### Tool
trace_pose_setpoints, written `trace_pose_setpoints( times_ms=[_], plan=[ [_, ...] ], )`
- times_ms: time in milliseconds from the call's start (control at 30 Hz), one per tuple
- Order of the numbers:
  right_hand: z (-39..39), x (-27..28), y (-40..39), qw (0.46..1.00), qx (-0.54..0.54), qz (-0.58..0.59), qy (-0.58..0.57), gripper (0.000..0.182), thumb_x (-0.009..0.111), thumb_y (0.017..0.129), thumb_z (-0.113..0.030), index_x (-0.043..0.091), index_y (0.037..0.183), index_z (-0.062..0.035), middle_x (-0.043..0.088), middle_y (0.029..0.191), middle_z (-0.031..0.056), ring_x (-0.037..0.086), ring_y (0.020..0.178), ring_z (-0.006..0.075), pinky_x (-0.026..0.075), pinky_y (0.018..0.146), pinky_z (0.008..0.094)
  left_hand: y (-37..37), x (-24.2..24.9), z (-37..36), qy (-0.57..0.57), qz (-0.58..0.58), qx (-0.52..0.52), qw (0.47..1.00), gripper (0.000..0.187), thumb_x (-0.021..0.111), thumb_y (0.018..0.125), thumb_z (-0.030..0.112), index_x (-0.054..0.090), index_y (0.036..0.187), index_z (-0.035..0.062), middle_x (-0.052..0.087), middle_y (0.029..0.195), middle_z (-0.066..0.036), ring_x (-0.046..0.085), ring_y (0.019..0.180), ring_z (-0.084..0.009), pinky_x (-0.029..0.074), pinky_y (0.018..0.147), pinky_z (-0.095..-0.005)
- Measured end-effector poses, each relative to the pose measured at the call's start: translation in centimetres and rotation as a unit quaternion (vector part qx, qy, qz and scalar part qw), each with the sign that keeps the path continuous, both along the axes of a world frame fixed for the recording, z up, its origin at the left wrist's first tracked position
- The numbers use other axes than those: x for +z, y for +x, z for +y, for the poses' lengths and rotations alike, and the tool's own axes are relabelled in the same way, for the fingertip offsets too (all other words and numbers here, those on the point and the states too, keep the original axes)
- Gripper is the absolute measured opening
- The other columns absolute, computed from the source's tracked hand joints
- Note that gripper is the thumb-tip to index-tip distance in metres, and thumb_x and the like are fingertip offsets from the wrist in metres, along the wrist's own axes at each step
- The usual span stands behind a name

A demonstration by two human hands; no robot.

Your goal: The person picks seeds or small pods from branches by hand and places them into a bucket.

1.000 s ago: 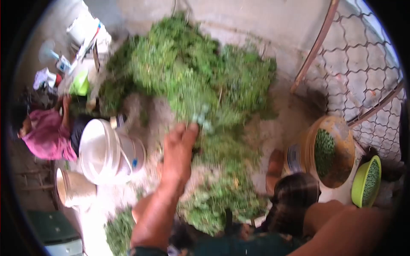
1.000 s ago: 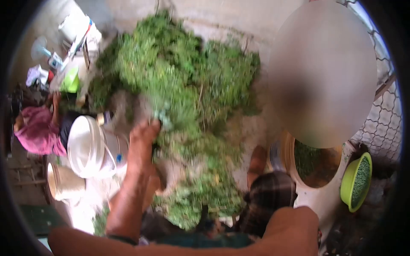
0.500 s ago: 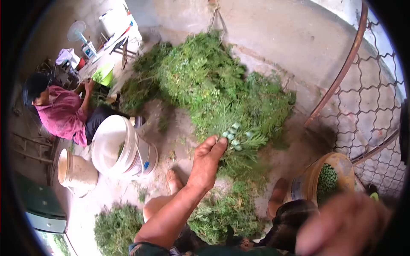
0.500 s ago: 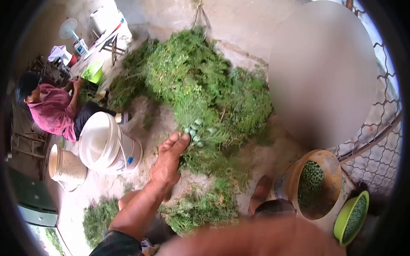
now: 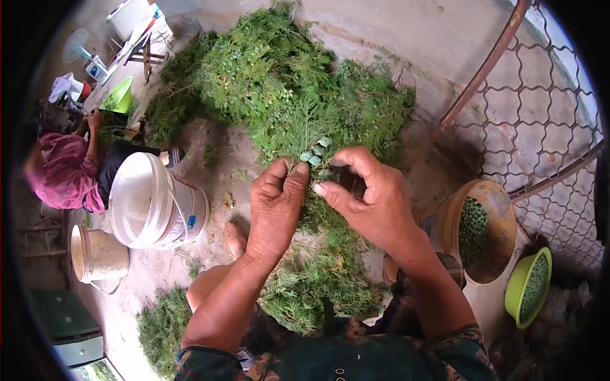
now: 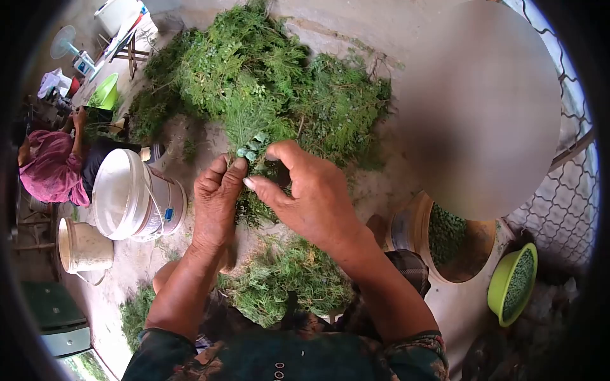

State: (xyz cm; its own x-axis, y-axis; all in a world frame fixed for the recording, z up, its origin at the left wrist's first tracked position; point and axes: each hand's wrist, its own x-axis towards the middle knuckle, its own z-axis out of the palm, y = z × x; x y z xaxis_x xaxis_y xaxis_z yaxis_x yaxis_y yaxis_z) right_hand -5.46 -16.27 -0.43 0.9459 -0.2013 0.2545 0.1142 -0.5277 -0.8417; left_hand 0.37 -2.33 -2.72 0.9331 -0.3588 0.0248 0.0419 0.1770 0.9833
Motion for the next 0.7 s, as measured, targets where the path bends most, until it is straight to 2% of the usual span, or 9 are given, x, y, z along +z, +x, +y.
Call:
trace_pose_setpoints(
  times_ms=[100, 200, 267, 333, 400, 467, 567, 600, 700],
  plan=[
    [0.2, -1.2, 0.3, 0.984, -0.021, -0.144, -0.106, 0.026, 0.067, 0.074, -0.016, 0.053, 0.093, -0.0033, 0.057, 0.071, 0.0161, 0.057, 0.064, 0.0329, 0.045, 0.054, 0.036, -0.4, -0.1, -0.4, 0.033, -0.039, 0.005, 0.999, 0.014, 0.055, 0.089, 0.012, 0.054, 0.076, 0.0068, 0.048, 0.068, 0.007, 0.038, 0.064, -0.0013, 0.033, 0.055, -0.0183],
    [-0.1, -1.7, 0.2, 0.997, -0.007, -0.057, -0.051, 0.023, 0.066, 0.075, -0.015, 0.053, 0.09, -0.0035, 0.057, 0.074, 0.0163, 0.056, 0.063, 0.0336, 0.044, 0.054, 0.0361, -0.1, -1.3, -0.6, 0.061, -0.092, 0.021, 0.994, 0.012, 0.053, 0.089, 0.011, 0.054, 0.08, 0.0036, 0.046, 0.067, 0.006, 0.038, 0.063, -0.0028, 0.032, 0.052, -0.0191],
    [0.0, -1.9, 0.4, 0.997, -0.002, -0.071, -0.028, 0.018, 0.064, 0.076, -0.01, 0.052, 0.087, -0.002, 0.056, 0.072, 0.0134, 0.057, 0.058, 0.0277, 0.043, 0.052, 0.0347, 0.0, -1.6, -0.7, 0.072, -0.115, 0.036, 0.99, 0.011, 0.053, 0.089, 0.01, 0.053, 0.081, 0.0034, 0.046, 0.067, 0.005, 0.038, 0.063, -0.0032, 0.032, 0.051, -0.0193],
    [0.1, -2.5, 0.4, 0.984, 0.043, -0.072, 0.159, 0.012, 0.062, 0.079, -0.001, 0.052, 0.085, -0.0013, 0.057, 0.07, 0.0047, 0.051, 0.056, 0.0086, 0.041, 0.051, 0.0212, -0.5, -0.7, -0.9, 0.061, -0.043, 0.063, 0.995, 0.009, 0.054, 0.089, 0.011, 0.053, 0.082, 0.004, 0.046, 0.065, 0.005, 0.039, 0.062, -0.0031, 0.032, 0.05, -0.0194],
    [-0.3, -0.8, 0.1, 0.891, 0.074, 0.003, 0.447, 0.007, 0.056, 0.084, -0.006, 0.052, 0.089, -0.004, 0.054, 0.07, 0.0015, 0.046, 0.05, 0.0063, 0.04, 0.046, 0.0207, -0.6, 0.6, -1.0, 0.064, 0.052, 0.061, 0.995, 0.009, 0.055, 0.088, 0.014, 0.053, 0.084, 0.0068, 0.047, 0.067, 0.006, 0.039, 0.06, -0.0027, 0.032, 0.048, -0.019],
    [-1.5, 0.1, 0.2, 0.794, 0.082, -0.029, 0.601, 0.007, 0.053, 0.086, -0.011, 0.052, 0.09, -0.005, 0.051, 0.068, 0.0011, 0.043, 0.047, 0.0052, 0.037, 0.041, 0.0199, 0.3, 0.1, -0.9, -0.024, 0.125, 0.077, 0.989, 0.008, 0.057, 0.088, 0.017, 0.053, 0.085, 0.0105, 0.047, 0.069, 0.008, 0.038, 0.057, -0.0017, 0.031, 0.046, -0.0177],
    [-2.3, 0.8, -0.1, 0.754, 0.088, 0.012, 0.651, 0.009, 0.051, 0.088, -0.014, 0.052, 0.09, -0.0056, 0.049, 0.066, 0.0003, 0.04, 0.046, 0.0033, 0.032, 0.037, 0.018, 0.2, 0.1, -0.5, -0.005, 0.113, 0.07, 0.991, 0.009, 0.057, 0.088, 0.019, 0.053, 0.084, 0.0119, 0.046, 0.069, 0.009, 0.038, 0.057, -0.0008, 0.031, 0.045, -0.0166],
    [-2.1, 0.8, -0.3, 0.753, 0.086, 0.009, 0.652, 0.009, 0.051, 0.088, -0.014, 0.052, 0.09, -0.0056, 0.049, 0.066, 0.0003, 0.04, 0.046, 0.0033, 0.032, 0.037, 0.018, 0.0, 0.4, -0.6, 0.012, 0.105, 0.082, 0.991, 0.01, 0.056, 0.088, 0.02, 0.053, 0.084, 0.0115, 0.045, 0.069, 0.009, 0.038, 0.057, -0.0007, 0.03, 0.044, -0.0166],
    [-1.1, 0.0, -0.7, 0.904, 0.115, 0.086, 0.402, 0.01, 0.053, 0.089, -0.015, 0.053, 0.087, -0.0045, 0.048, 0.065, -0.0013, 0.037, 0.045, 0.0015, 0.029, 0.036, 0.0171, -0.6, 0.7, -0.6, 0.058, 0.074, 0.097, 0.991, 0.012, 0.055, 0.089, 0.017, 0.051, 0.08, 0.0095, 0.044, 0.068, 0.008, 0.036, 0.06, -0.0011, 0.03, 0.045, -0.0168]
  ],
)
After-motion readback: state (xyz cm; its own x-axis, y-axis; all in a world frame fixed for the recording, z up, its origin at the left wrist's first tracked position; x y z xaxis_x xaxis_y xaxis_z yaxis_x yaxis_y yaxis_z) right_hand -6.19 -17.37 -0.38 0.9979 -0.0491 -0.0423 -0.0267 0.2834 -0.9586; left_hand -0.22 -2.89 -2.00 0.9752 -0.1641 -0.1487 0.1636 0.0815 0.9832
